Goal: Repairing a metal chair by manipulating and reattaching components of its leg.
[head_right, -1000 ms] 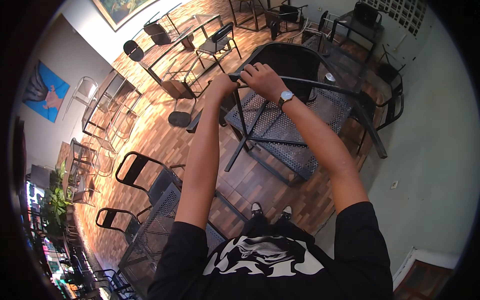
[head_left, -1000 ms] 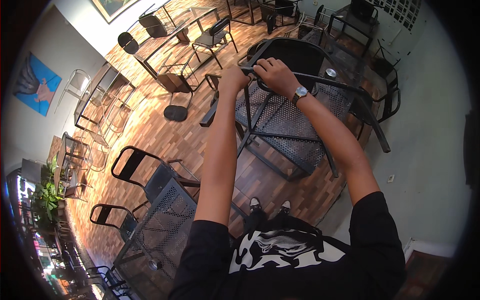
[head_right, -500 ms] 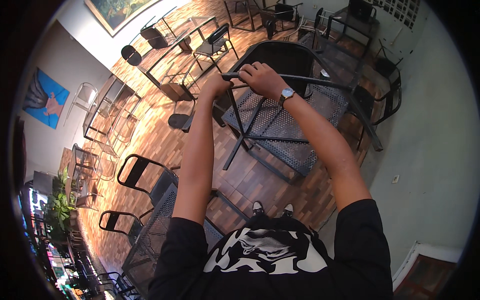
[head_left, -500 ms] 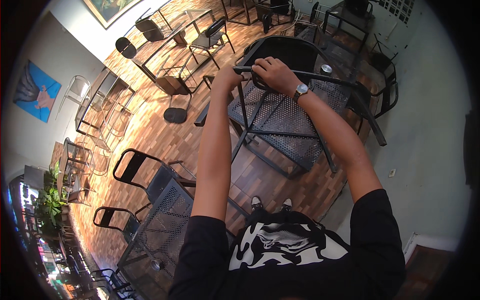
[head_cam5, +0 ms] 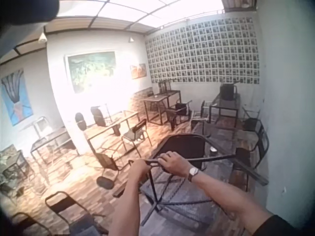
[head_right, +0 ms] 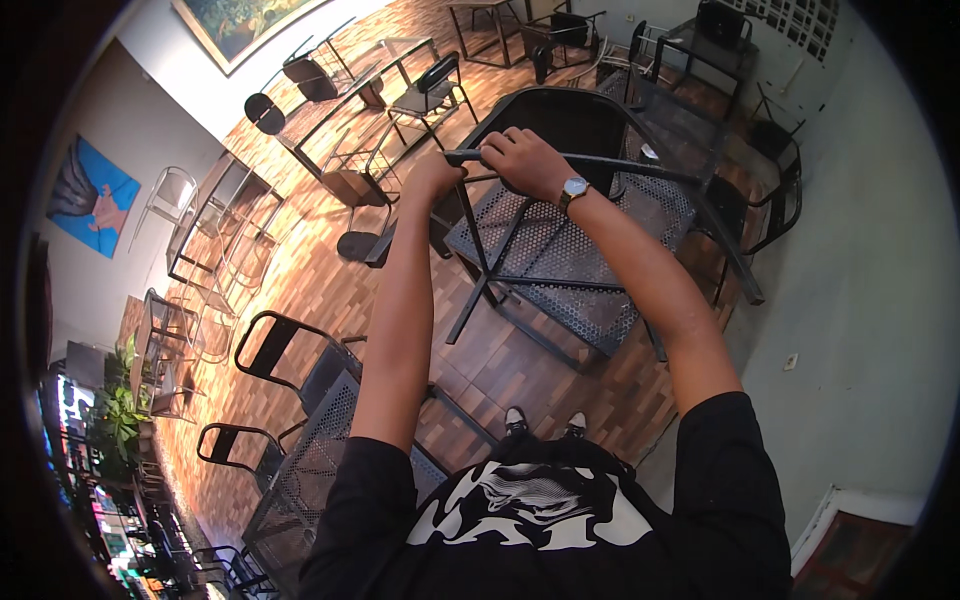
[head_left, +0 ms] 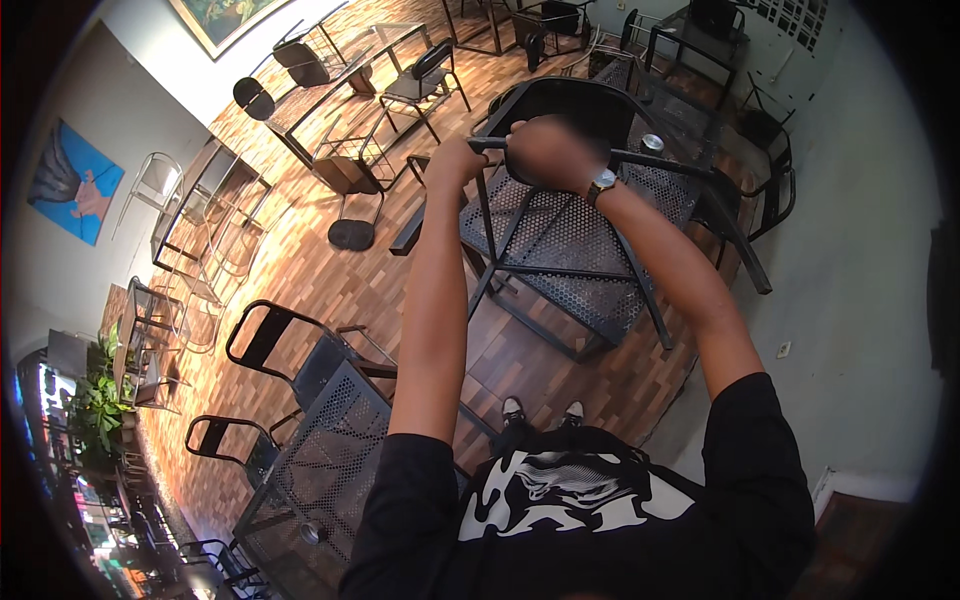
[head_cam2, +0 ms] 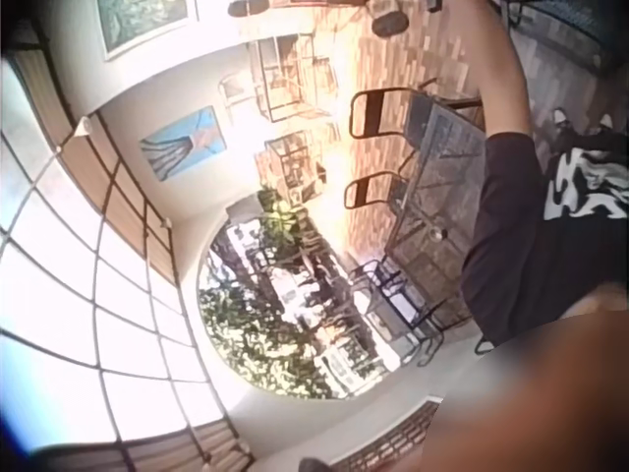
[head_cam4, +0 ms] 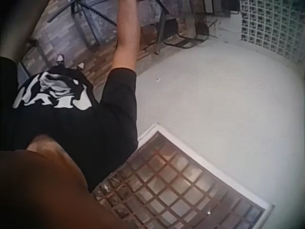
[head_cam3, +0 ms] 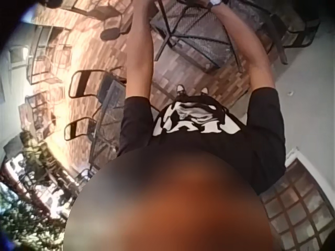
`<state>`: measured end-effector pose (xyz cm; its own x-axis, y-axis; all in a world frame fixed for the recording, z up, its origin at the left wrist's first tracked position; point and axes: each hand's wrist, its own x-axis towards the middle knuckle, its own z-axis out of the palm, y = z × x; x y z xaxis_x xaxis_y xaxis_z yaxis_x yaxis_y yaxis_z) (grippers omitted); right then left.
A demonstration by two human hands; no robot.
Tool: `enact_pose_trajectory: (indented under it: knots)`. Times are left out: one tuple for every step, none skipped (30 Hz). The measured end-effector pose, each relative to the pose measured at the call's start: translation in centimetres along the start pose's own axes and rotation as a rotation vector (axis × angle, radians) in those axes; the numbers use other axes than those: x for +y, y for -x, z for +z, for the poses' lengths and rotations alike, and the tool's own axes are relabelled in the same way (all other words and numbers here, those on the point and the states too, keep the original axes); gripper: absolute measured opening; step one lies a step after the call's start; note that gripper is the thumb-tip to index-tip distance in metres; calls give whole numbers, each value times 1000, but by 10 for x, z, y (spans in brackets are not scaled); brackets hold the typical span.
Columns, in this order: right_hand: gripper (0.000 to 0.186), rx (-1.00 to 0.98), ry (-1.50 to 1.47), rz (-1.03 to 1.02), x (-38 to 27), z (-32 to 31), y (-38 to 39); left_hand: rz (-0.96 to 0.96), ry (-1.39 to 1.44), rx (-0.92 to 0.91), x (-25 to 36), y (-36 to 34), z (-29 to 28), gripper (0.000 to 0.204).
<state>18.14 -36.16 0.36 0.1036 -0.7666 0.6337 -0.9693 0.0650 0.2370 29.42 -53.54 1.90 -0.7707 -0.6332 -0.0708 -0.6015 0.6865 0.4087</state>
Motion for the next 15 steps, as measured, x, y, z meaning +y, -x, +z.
enact_pose_trajectory:
  knots:
    - [18, 48, 7, -17, -2, 6, -5, -2, 3, 0, 0, -1, 1, 43]
    - [13, 96, 13, -34, -3, 12, -10, 1, 0, -7, 0, -1, 2, 43]
    - [13, 95, 10, -37, -6, 17, -16, 4, -4, -12, -2, -2, 3, 42]
    - [13, 99, 14, -47, -8, 21, -22, 0, -3, -11, -2, -4, 6, 42]
    - [13, 102, 17, -57, -9, 24, -26, 51, -18, 30, 0, -5, 10, 41]
    - [16, 123, 21, -72, -13, 27, -32, 94, -35, 75, -6, -7, 13, 41]
    - [16, 128, 13, -79, -16, 28, -36, 119, -58, 72, -11, -12, 14, 39]
    - [17, 140, 5, -81, -18, 28, -39, 110, -60, 77, -18, -15, 15, 39]
    - [19, 145, 4, -78, -15, 29, -37, 95, -42, 62, -14, -13, 14, 43]
    - [19, 141, 6, -79, -14, 30, -36, 82, -25, 46, -9, -12, 12, 48]
    - [20, 150, -7, -84, -12, 32, -35, 84, -21, 44, -5, -10, 9, 48]
    - [21, 154, -21, -85, -13, 31, -32, 60, 18, 5, -3, -4, 5, 43]
    - [21, 146, -20, -80, -13, 30, -30, 37, 58, -35, 0, 1, 3, 39]
    - [22, 136, -17, -77, -12, 29, -28, 29, 60, -54, 3, 0, 2, 39]
    - [22, 135, -16, -82, -13, 28, -30, 28, 61, -53, 1, -4, 2, 39]
